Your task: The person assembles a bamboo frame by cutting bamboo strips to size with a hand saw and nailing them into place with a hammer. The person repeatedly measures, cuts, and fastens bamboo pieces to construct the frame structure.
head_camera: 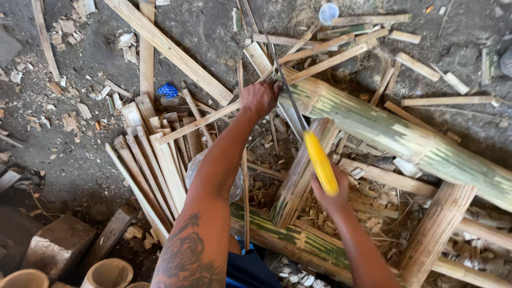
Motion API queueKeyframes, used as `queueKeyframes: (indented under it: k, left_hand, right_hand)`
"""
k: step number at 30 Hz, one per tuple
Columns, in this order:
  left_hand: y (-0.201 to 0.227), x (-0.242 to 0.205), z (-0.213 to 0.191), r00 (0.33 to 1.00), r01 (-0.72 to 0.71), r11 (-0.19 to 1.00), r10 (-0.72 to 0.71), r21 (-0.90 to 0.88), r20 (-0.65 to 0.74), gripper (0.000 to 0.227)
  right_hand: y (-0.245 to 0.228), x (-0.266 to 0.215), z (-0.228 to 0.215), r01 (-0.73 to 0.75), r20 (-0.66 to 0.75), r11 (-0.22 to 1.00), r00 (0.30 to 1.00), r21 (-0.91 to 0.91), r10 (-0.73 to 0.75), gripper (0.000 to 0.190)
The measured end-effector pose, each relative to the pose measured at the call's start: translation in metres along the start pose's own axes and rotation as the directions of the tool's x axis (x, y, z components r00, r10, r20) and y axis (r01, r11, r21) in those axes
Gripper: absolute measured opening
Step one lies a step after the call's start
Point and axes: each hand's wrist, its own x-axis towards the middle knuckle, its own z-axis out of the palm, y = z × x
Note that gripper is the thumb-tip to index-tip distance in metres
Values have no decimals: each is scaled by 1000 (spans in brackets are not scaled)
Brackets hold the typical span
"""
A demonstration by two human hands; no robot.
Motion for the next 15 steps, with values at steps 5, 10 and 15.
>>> queueKeyframes:
  k: [5,10,15]
  left_hand:
    - [-1,1,5,999,-38,999,38,8,3,66]
    - [1,0,5,999,-8,997,11,-77,32,62]
    - [-4,6,14,1000,-4,999,3,38,24,67]
  right_hand:
    - [30,36,37,57,-52,989,997,139,-50,10]
    - [3,-19,-17,159,-104,987,982,24,-156,23]
    - [15,51,30,98,-103,991,991,96,-88,10]
